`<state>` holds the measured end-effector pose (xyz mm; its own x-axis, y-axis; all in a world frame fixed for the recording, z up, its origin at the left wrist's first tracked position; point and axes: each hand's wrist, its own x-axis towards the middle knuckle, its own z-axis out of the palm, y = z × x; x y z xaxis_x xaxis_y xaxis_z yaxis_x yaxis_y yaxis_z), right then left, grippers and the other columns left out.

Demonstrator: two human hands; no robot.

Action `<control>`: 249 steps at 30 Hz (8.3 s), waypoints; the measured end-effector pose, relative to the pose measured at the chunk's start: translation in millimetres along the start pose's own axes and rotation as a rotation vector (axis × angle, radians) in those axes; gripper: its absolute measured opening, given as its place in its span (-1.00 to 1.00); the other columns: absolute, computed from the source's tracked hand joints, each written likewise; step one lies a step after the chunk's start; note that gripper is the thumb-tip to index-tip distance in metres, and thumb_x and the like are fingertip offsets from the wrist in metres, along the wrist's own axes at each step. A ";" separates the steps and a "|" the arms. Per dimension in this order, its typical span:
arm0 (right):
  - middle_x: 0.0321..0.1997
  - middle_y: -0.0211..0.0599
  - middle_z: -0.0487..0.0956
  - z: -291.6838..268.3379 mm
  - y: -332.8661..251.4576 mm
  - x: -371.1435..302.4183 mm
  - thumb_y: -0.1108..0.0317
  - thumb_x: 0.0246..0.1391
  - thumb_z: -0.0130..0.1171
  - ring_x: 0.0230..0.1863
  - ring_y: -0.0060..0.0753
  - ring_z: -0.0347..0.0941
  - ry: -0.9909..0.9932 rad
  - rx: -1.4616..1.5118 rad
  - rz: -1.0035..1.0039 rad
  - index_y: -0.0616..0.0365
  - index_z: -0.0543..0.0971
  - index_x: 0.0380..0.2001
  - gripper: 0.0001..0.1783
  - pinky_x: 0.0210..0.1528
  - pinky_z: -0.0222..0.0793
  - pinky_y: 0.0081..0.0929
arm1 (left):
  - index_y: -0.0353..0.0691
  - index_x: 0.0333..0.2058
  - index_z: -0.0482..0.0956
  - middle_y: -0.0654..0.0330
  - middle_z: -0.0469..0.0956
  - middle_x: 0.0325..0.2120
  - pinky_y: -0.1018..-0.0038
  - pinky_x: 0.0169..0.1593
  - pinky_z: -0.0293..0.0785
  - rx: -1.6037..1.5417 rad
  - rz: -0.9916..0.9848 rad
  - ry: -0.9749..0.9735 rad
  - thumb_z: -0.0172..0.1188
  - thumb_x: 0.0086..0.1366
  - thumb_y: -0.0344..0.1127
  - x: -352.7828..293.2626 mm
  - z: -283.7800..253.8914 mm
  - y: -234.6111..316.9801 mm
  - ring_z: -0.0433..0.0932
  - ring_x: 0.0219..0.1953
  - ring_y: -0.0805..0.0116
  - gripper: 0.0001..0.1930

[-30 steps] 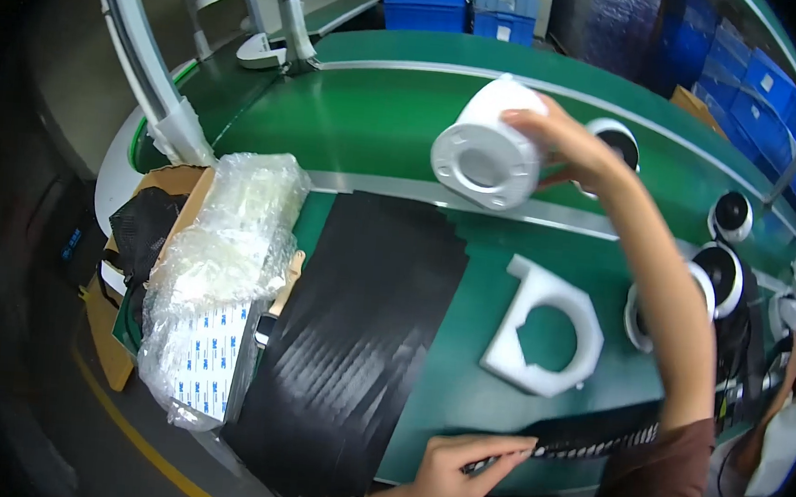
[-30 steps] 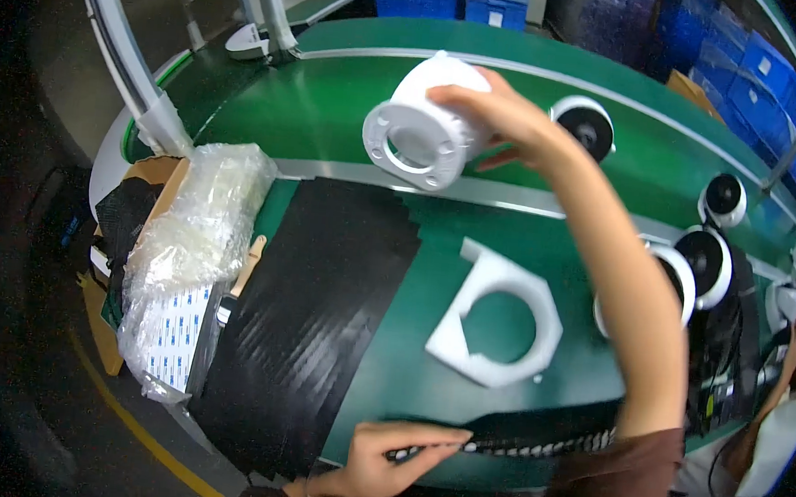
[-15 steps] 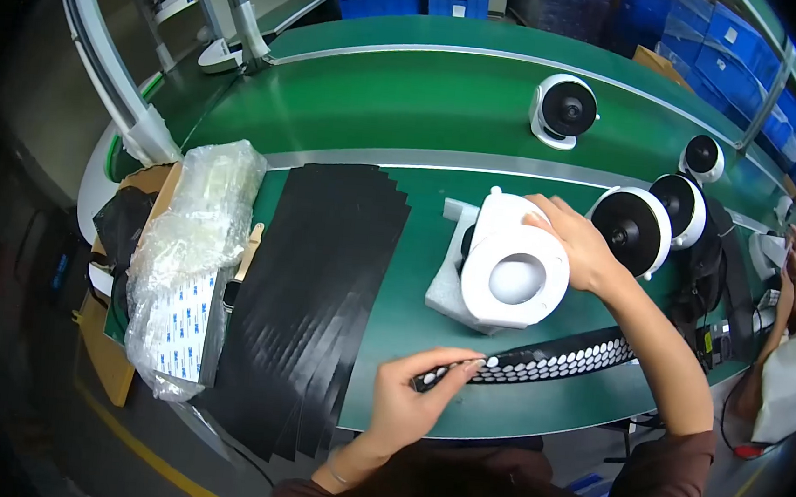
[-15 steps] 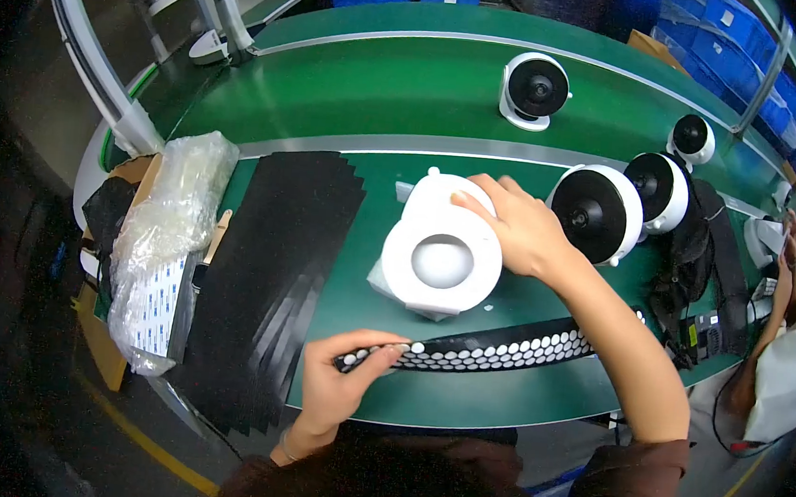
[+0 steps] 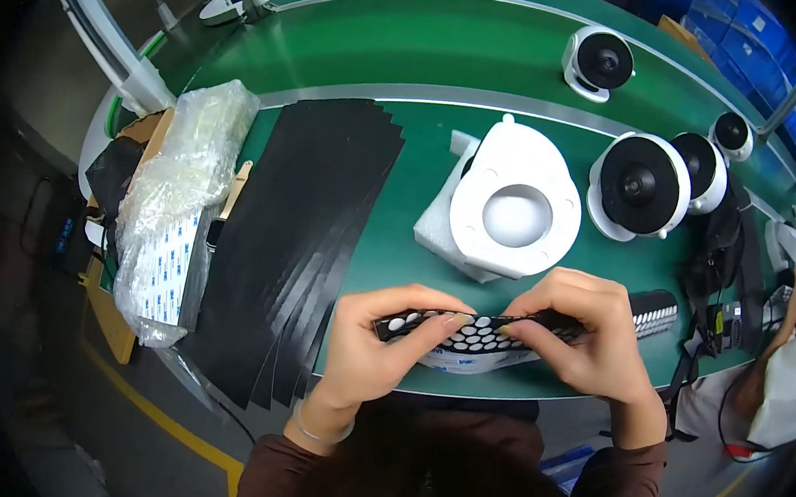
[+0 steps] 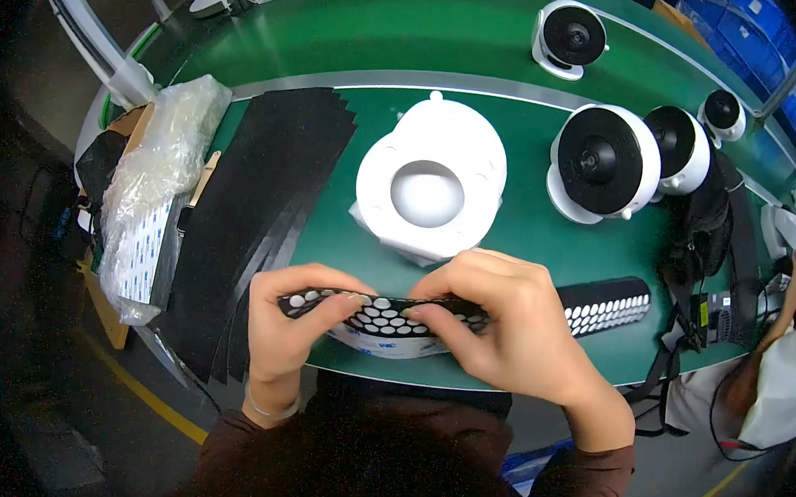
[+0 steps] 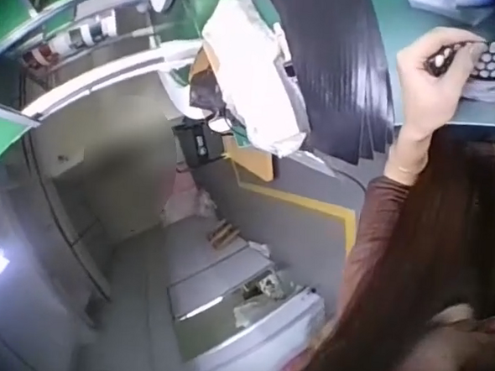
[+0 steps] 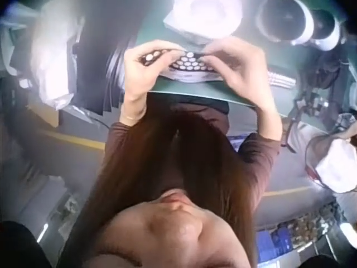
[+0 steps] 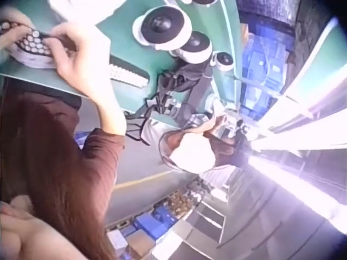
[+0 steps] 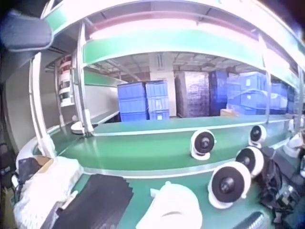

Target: Applying small circular adhesive pads to the bottom of security camera bases at an assembly line.

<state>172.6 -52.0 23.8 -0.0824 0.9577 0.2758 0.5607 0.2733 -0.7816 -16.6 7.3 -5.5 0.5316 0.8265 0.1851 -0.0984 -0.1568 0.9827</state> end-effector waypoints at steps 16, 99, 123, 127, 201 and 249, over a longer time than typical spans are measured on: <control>-0.52 -0.36 0.51 19.1 -3.6 -0.5 0.55 -0.42 0.29 -0.52 -0.39 0.44 0.326 -0.314 -0.369 0.18 0.56 -0.53 -0.78 -0.54 0.34 -0.56 | -0.39 -0.46 0.57 0.18 0.57 -0.55 0.67 -0.39 0.39 0.144 0.055 0.149 0.23 -0.05 -0.56 -2.9 6.3 4.7 0.51 -0.48 0.56 -0.89; -0.48 -0.37 0.55 -20.1 5.0 26.4 0.48 -0.09 0.16 -0.45 -0.65 0.47 0.450 0.020 0.202 0.31 0.52 -0.50 -0.91 -0.40 0.39 -0.74 | -0.27 -0.51 0.64 -0.34 0.20 0.04 0.35 -0.22 0.50 0.380 0.245 0.016 0.29 -0.17 -0.55 7.3 13.6 -4.1 0.44 -0.06 -0.05 -0.85; -0.50 -0.28 0.53 -28.7 9.5 28.9 0.49 -0.02 0.09 -0.48 -0.62 0.47 0.414 0.109 0.226 0.22 0.27 -0.21 -0.69 -0.46 0.36 -0.79 | -0.31 -0.51 0.63 -0.27 0.30 -0.01 0.45 -0.25 0.51 0.344 0.226 0.034 0.29 -0.19 -0.55 6.9 9.5 -3.7 0.51 -0.12 0.04 -0.84; -0.38 -0.24 0.54 -23.3 -10.0 11.5 0.60 -0.15 0.09 -0.37 -0.48 0.47 0.511 -0.406 -0.110 0.29 0.50 -0.31 -0.77 -0.35 0.34 -0.67 | -0.37 -0.45 0.61 -0.09 0.51 -0.20 0.58 -0.29 0.48 0.288 0.245 0.104 0.23 -0.12 -0.61 1.8 5.7 -5.0 0.58 -0.27 0.24 -0.84; -0.32 -0.26 0.54 9.9 -11.0 63.0 0.55 -0.13 0.14 -0.34 -0.59 0.41 0.394 -0.393 -0.094 0.30 0.48 -0.51 -0.94 -0.30 0.28 -0.73 | -0.23 -0.44 0.64 -0.23 0.28 0.03 0.43 -0.23 0.50 0.327 0.271 -0.014 0.27 -0.19 -0.56 8.1 0.3 -7.9 0.47 -0.08 0.03 -0.77; -0.59 -0.30 0.43 18.4 -4.5 4.2 0.54 -0.23 0.19 -0.57 -0.27 0.39 0.079 -0.296 -0.107 0.16 0.51 -0.47 -0.85 -0.56 0.28 -0.45 | -0.26 -0.32 0.54 0.22 0.49 -0.32 0.17 0.03 0.17 1.089 0.474 0.073 0.23 -0.14 -0.43 -7.0 7.5 17.1 0.45 -0.18 0.27 -0.70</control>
<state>154.5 -47.6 18.2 -0.0961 0.9116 0.3997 0.7684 0.3232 -0.5524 -15.7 -5.2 9.9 0.5822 0.5855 0.5641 0.5130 -0.8028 0.3038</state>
